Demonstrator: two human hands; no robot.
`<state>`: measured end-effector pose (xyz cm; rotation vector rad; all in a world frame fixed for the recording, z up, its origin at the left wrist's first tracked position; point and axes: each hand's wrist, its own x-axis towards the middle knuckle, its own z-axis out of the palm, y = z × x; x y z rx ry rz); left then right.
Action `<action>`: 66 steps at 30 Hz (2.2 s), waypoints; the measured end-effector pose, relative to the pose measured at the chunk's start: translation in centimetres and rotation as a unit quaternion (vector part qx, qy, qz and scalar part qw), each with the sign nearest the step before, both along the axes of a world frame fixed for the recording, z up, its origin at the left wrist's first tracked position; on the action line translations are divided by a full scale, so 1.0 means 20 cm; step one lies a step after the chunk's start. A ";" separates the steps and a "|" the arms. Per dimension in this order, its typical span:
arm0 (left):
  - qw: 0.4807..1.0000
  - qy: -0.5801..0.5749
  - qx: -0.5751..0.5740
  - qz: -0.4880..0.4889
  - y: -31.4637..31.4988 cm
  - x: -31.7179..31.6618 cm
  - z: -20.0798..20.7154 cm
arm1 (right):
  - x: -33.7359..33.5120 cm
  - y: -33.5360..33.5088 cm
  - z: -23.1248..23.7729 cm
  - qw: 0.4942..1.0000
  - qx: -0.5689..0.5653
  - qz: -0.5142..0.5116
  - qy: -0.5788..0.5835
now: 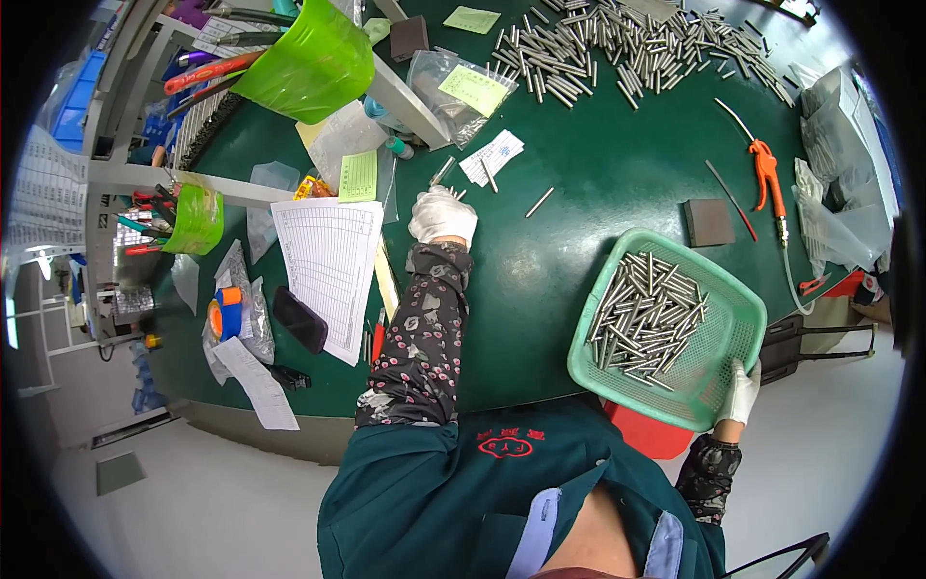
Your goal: Sorting metal pins into a basket and then using tweezers to assemble them with small components at a factory workbench.
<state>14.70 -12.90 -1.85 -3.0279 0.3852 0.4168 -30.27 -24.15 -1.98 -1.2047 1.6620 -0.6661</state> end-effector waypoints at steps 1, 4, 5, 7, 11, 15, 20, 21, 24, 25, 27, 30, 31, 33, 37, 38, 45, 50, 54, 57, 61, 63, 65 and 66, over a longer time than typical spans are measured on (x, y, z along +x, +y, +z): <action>1.000 0.006 0.005 -0.003 0.00 0.01 -0.01 | 0.00 0.00 0.00 1.000 0.000 -0.004 -0.001; 0.998 0.029 -0.043 -0.020 0.02 0.03 0.02 | -0.01 -0.01 -0.01 0.999 -0.024 0.020 0.030; 0.997 0.041 -0.066 -0.025 0.01 0.03 0.02 | -0.02 -0.01 -0.02 1.000 -0.013 0.019 0.014; 0.993 0.048 -0.106 -0.026 -0.05 -0.01 0.04 | -0.03 -0.01 -0.03 1.000 -0.003 0.018 0.000; 0.986 0.073 -0.147 0.015 -0.20 -0.03 -0.01 | -0.02 -0.01 -0.02 1.000 -0.007 0.023 0.010; 0.992 0.058 -0.110 -0.012 -0.22 -0.02 0.00 | -0.01 0.00 -0.03 1.000 -0.001 0.009 -0.010; 0.980 0.025 -0.153 -0.123 -0.21 -0.13 0.03 | 0.00 0.02 0.00 0.999 0.000 -0.021 -0.037; 0.969 0.013 -0.175 -0.175 -0.22 -0.17 0.03 | 0.00 0.02 -0.01 0.998 0.004 -0.019 -0.056; 0.946 0.013 -0.133 -0.296 -0.22 -0.24 -0.08 | 0.03 0.01 0.02 1.000 -0.023 0.009 -0.011; 0.930 -0.029 -0.121 -0.345 -0.21 -0.25 -0.14 | 0.03 0.01 0.02 0.999 -0.042 0.016 0.004; 0.942 -0.001 -0.103 -0.318 -0.24 -0.32 -0.07 | 0.05 0.01 0.02 0.999 -0.036 0.006 0.032; 0.961 0.001 -0.073 -0.268 -0.29 -0.35 -0.04 | 0.05 0.00 0.02 0.999 -0.027 -0.010 0.041; 0.965 -0.006 -0.069 -0.255 -0.30 -0.35 -0.04 | 0.05 0.01 0.02 0.999 -0.022 -0.002 0.035; 0.972 0.007 -0.043 -0.233 -0.33 -0.35 -0.05 | 0.06 0.02 0.03 0.999 -0.017 -0.005 0.030; 0.972 0.011 -0.018 -0.235 -0.34 -0.34 0.00 | 0.03 0.02 0.04 0.998 -0.037 0.031 0.050; 0.968 0.010 -0.070 -0.239 -0.29 -0.25 -0.10 | 0.04 0.01 0.06 0.997 -0.015 0.061 0.044; 0.825 0.144 -0.314 -0.447 -0.21 -0.81 0.31 | -0.02 0.04 0.01 0.994 -0.029 0.085 0.059; 0.772 0.011 -0.129 -0.623 -0.22 -1.06 0.20 | 0.03 0.03 0.06 0.991 -0.015 0.121 0.049; 0.752 -0.041 -0.224 -0.619 -0.24 -1.10 0.26 | -0.07 0.08 -0.03 0.990 0.014 0.114 -0.077; 0.808 -0.159 -0.308 -0.476 -0.18 -0.95 0.18 | -0.06 0.15 0.04 0.962 0.026 0.115 -0.248; 0.893 0.197 -0.343 -0.214 -0.10 -0.84 -0.03 | -0.07 0.26 -0.16 0.976 0.006 0.066 -0.206; 0.904 0.077 -0.290 -0.305 -0.03 -0.77 -0.11 | -0.10 0.23 -0.19 0.975 -0.030 0.134 -0.173; 0.915 0.105 -0.291 -0.257 -0.02 -0.80 -0.04 | -0.16 0.26 -0.26 0.941 -0.035 0.131 -0.311; 0.922 0.082 -0.267 -0.267 -0.01 -0.81 -0.03 | -0.23 0.30 -0.30 0.960 -0.013 0.082 -0.268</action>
